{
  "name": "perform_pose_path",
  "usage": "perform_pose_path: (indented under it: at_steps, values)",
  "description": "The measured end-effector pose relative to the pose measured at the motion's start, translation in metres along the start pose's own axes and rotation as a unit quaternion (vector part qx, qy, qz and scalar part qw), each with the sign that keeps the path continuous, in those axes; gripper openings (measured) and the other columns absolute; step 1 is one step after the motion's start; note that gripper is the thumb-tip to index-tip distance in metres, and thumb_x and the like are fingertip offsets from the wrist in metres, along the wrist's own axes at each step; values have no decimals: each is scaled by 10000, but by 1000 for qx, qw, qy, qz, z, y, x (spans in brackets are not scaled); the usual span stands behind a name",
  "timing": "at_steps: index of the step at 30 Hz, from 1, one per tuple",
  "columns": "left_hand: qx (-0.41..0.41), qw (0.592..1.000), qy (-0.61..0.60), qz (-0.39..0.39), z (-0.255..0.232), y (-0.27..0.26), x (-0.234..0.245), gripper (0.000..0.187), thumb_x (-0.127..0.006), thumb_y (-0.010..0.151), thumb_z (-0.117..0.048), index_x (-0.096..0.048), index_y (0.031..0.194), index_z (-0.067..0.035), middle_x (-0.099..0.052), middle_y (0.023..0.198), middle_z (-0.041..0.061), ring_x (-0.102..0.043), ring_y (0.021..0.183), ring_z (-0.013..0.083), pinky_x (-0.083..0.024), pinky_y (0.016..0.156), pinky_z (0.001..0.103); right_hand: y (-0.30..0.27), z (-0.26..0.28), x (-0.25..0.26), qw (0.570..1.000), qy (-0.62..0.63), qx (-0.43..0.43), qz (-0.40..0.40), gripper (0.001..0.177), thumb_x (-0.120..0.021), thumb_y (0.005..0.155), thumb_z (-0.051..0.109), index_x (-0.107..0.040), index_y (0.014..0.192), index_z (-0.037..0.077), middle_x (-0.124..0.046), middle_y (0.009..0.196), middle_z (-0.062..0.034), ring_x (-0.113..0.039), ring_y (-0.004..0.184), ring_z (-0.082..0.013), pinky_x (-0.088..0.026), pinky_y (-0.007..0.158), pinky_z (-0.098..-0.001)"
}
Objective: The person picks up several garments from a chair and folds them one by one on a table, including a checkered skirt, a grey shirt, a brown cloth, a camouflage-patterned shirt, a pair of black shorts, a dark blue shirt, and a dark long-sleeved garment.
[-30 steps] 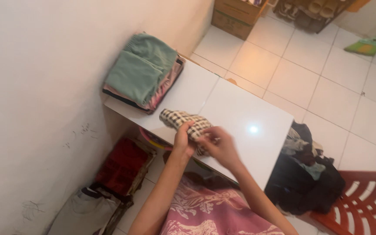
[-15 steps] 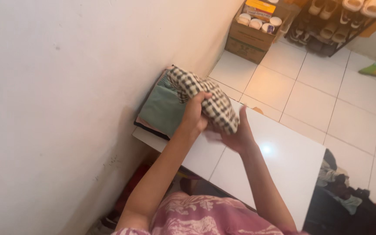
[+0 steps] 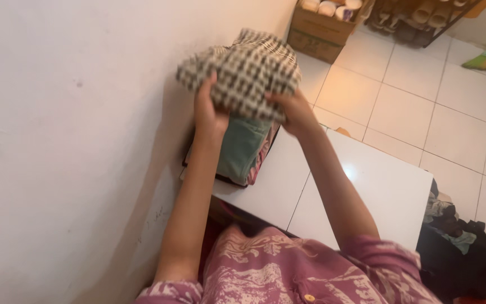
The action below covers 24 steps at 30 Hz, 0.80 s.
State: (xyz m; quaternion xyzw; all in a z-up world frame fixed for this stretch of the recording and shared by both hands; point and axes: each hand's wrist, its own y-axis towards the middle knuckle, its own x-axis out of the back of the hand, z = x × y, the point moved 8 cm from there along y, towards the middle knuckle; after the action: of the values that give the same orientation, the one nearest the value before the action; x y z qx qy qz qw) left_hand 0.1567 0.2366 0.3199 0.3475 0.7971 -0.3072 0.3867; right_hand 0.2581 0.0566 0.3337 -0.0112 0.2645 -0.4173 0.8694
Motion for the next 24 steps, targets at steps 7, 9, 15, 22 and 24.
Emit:
perform_pose_path:
  at_steps: [7, 9, 15, 22, 24]
  values:
    - [24, 979, -52, -197, 71, -74, 224, 651, -552, 861, -61, -411, 1493, 13, -479, 1483, 214, -536, 1329, 368, -481, 1114, 552, -34, -217, 50, 985, -75, -148, 37, 430, -630, 868, -36, -525, 1285, -23, -675, 1166, -154, -681, 1053, -290, -611, 897, -448]
    - [22, 977, -33, -210, 66, -77, 232, 659, -584, 914, -161, -383, 1527, -27, -473, 1516, 192, -510, 1358, 346, -447, 1110, 521, -23, -226, 50, 986, -90, -133, 49, 424, -616, 873, -45, -519, 1285, -15, -676, 1167, -150, -683, 1049, -280, -604, 902, -442]
    - [-25, 962, 83, -257, 31, -73, 234, 658, -533, 1011, -343, -325, 1557, -40, -438, 1547, 177, -479, 1396, 346, -444, 1119, 511, -42, -196, 38, 977, -172, -121, 15, 412, -605, 907, -9, -466, 1294, -34, -685, 1091, -181, -689, 970, -344, -597, 803, -501]
    - [-203, 691, 626, -300, -7, -96, 240, 536, -541, 1020, -202, -425, 1494, 20, -480, 1496, 249, -476, 1363, 424, -405, 1142, 543, -49, -206, 48, 983, -174, -55, -31, 567, -727, 871, 89, -429, 1352, 69, -659, 1207, -121, -684, 1081, -219, -611, 886, -397]
    - [-263, 587, 738, -203, -1, -103, 186, 549, -553, 987, -178, -428, 1480, 27, -431, 1493, 274, -419, 1356, 470, -376, 1103, 584, -32, -200, 70, 988, -102, -49, -101, 568, -728, 882, 136, -412, 1350, 76, -659, 1185, -131, -690, 1053, -214, -619, 845, -394]
